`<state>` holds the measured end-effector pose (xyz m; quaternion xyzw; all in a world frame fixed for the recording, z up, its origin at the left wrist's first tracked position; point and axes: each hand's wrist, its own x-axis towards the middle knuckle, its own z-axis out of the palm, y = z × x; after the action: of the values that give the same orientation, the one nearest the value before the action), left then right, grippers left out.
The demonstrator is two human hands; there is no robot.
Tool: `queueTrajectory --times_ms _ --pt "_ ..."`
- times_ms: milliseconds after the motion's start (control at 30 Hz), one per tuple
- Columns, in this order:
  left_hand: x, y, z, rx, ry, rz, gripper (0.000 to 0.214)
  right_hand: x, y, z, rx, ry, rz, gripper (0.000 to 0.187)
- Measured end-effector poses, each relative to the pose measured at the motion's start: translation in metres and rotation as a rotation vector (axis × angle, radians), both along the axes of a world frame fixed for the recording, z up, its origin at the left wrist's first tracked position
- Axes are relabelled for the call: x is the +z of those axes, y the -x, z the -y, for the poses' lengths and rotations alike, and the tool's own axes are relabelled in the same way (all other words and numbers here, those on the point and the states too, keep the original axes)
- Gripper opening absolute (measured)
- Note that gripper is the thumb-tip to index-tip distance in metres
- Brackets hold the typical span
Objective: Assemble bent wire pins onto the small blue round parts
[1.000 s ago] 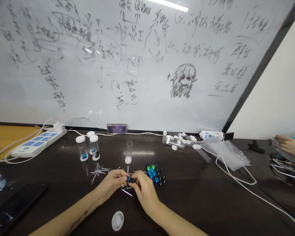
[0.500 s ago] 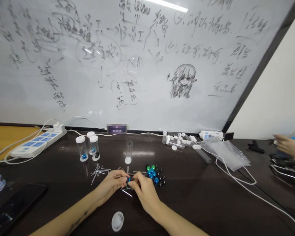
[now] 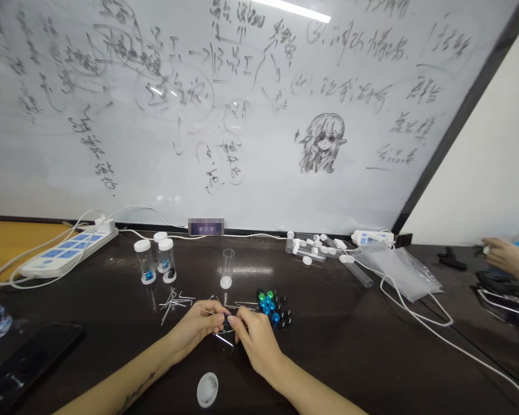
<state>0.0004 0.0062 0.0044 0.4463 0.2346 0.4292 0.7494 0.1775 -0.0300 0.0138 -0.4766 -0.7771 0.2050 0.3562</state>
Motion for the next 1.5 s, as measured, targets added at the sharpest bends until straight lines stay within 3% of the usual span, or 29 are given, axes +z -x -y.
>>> queueTrajectory --times_ms 167,267,400,600,933,1133,1300,1400,1500 --pt "-0.0015 0.0 -0.0014 0.006 -0.004 0.032 0.01 -0.0014 0.0014 0.0016 -0.034 -0.107 -0.002 0.006" --pt "-0.0016 0.0 -0.002 -0.001 -0.002 0.036 0.01 -0.001 0.0011 0.0022 -0.032 -0.097 -0.006 0.008" --pt "-0.0009 -0.0004 -0.0017 -0.005 0.001 0.018 0.011 0.0014 0.0009 0.0012 -0.014 -0.041 0.01 0.026" --pt "0.0013 -0.0009 -0.0012 0.016 0.0 0.015 0.012 -0.0001 0.0025 0.0017 -0.039 -0.136 -0.027 0.007" --pt "0.0015 -0.001 -0.0007 0.027 0.02 0.005 0.016 0.0076 0.0021 0.003 0.006 -0.071 -0.046 0.026" --pt "0.0018 -0.0004 -0.0018 0.048 0.022 0.033 0.014 0.0031 0.0047 0.0024 -0.021 -0.132 -0.113 0.005" --pt "0.0022 -0.0004 -0.0023 0.056 0.015 0.035 0.015 0.0011 0.0038 0.0003 -0.004 -0.172 -0.141 0.007" --pt "0.003 -0.0004 -0.0013 0.042 0.01 0.02 0.014 0.002 0.0022 0.0 -0.01 -0.113 -0.142 0.003" --pt "0.0035 -0.0007 -0.0001 0.037 -0.003 0.0 0.014 0.0032 0.0013 0.0003 -0.015 -0.054 -0.128 0.012"
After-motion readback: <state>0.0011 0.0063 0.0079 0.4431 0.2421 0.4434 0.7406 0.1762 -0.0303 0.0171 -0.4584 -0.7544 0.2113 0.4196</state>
